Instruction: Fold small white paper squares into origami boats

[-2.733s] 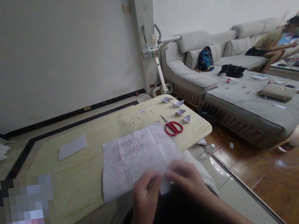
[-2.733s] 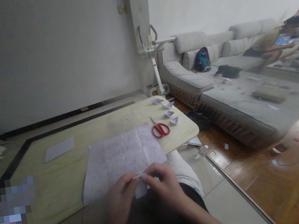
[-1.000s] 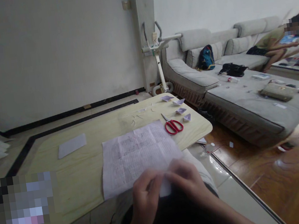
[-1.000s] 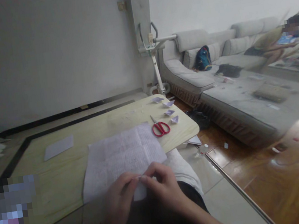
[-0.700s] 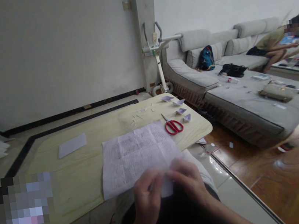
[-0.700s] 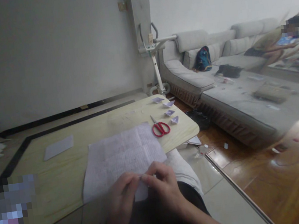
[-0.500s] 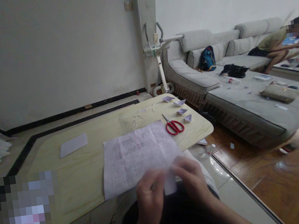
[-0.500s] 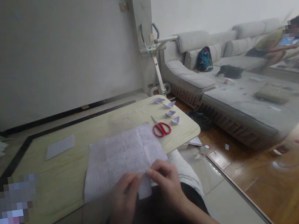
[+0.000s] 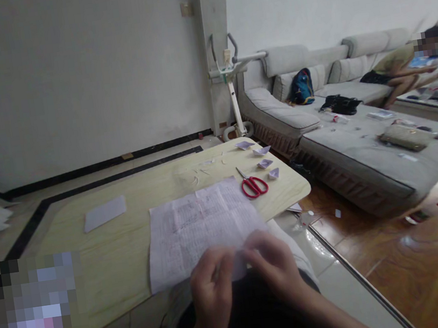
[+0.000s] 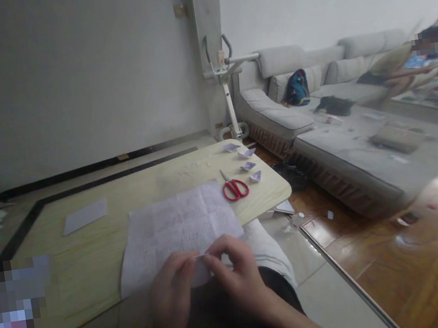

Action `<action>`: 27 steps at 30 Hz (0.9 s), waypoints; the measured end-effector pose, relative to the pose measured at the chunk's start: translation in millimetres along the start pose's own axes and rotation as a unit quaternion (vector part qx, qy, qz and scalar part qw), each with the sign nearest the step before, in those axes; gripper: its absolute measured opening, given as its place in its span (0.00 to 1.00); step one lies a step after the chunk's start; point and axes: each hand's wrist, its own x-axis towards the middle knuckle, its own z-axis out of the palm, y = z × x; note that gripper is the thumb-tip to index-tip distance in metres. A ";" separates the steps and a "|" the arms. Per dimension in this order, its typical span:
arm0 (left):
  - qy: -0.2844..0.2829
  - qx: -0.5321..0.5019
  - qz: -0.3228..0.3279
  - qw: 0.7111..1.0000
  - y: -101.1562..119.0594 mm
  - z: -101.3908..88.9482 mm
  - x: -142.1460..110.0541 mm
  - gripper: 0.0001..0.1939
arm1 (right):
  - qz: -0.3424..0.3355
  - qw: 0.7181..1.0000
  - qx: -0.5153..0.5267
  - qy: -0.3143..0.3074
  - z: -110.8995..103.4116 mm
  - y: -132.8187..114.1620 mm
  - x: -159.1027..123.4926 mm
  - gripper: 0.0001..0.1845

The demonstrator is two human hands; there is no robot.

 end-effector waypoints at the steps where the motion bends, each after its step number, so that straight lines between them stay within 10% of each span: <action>1: 0.000 -0.001 0.003 1.000 0.3 -0.4 -0.2 0.09 | -0.009 1.000 -0.006 0.002 -1.0 -0.3 -0.3 0.07; 18: 0.005 0.018 -0.045 0.999 -3.6 1.9 1.4 0.11 | 0.030 0.996 -0.072 -0.041 2.2 3.9 -0.3 0.13; 27: -0.104 0.035 -0.094 0.990 -5.7 1.3 2.5 0.20 | 0.059 0.995 -0.077 -0.031 0.8 12.0 1.0 0.17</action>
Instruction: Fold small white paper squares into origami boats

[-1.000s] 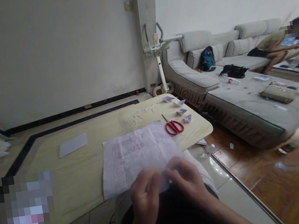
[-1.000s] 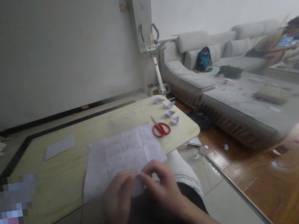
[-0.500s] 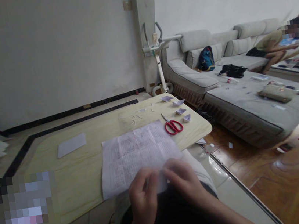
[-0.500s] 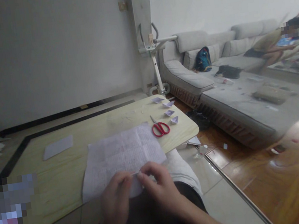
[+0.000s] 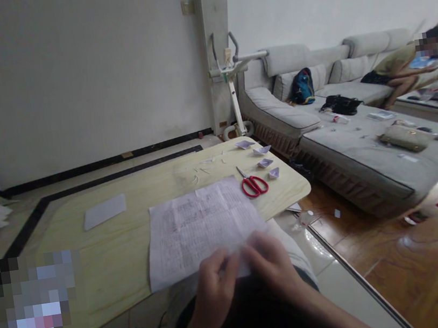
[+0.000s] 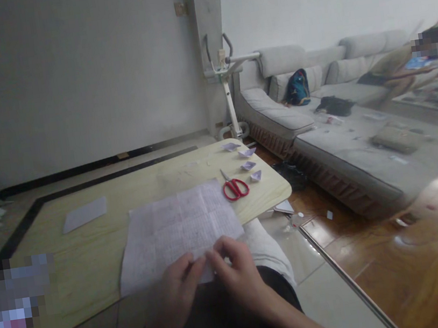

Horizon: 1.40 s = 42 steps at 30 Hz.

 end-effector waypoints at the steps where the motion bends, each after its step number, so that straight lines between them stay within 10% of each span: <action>1: 0.001 -0.007 -0.002 1.000 0.1 0.0 -0.1 0.20 | -0.005 1.000 -0.011 0.001 0.9 2.9 -0.7 0.18; 22: 0.007 -0.149 -0.154 0.977 0.9 -0.9 3.6 0.19 | -0.007 0.991 -0.046 -0.126 -1.2 4.8 -1.3 0.20; 37: -0.007 -0.133 -0.122 0.984 0.0 -3.1 2.4 0.17 | 0.036 0.987 -0.009 -0.156 -9.6 -4.0 -1.3 0.19; 42: -0.017 -0.114 -0.098 0.988 -0.4 1.5 -1.6 0.18 | 0.013 0.997 -0.032 -0.070 -7.3 2.6 -3.3 0.21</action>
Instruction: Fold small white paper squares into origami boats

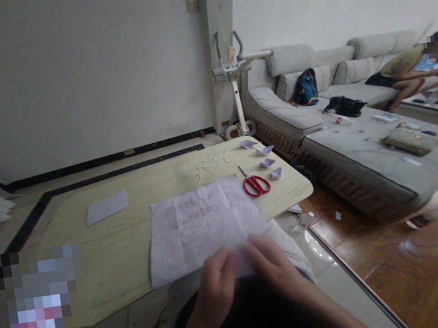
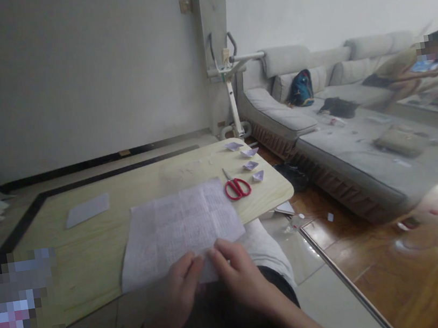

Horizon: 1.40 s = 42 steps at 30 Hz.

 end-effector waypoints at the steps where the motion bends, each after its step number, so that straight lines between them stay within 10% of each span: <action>1: -0.001 -0.007 -0.006 1.000 -1.6 1.5 -0.6 0.18 | -0.011 1.000 -0.012 0.019 1.7 2.5 -0.6 0.22; 18: -0.141 -0.043 -0.030 0.989 -8.6 0.8 -4.7 0.21 | 0.061 0.989 0.115 0.071 -0.5 -3.0 6.1 0.18; 33: 0.099 -0.024 -0.063 0.993 -10.8 -0.4 -6.0 0.08 | 0.047 0.994 0.053 -0.089 -10.0 -9.0 -1.6 0.18; 42: 0.077 -0.095 -0.064 0.990 -6.5 -4.7 7.9 0.16 | -0.009 0.999 0.040 -0.030 -7.4 -8.0 -3.3 0.12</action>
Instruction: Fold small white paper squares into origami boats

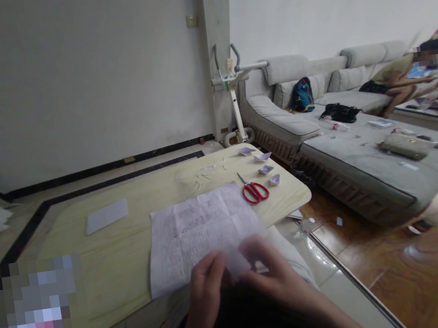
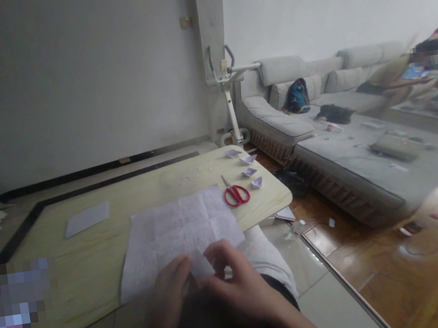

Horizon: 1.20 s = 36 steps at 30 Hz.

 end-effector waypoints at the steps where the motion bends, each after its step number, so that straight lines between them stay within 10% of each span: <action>1: -0.002 0.007 0.011 1.000 2.2 1.4 -0.4 0.17 | -0.017 1.000 -0.015 0.001 0.0 -0.3 -0.4 0.16; 19: 0.059 -0.066 -0.014 0.996 -12.5 2.8 3.5 0.10 | -0.230 0.948 -0.202 0.085 2.7 8.0 7.6 0.18; 29: 0.057 -0.233 -0.090 0.967 -23.7 4.1 9.9 0.15 | -0.250 0.933 -0.234 0.108 4.6 15.9 8.2 0.22; 36: 0.110 -0.111 -0.059 0.986 -35.0 -0.7 11.8 0.08 | -0.244 0.936 -0.235 0.096 6.6 14.9 8.5 0.16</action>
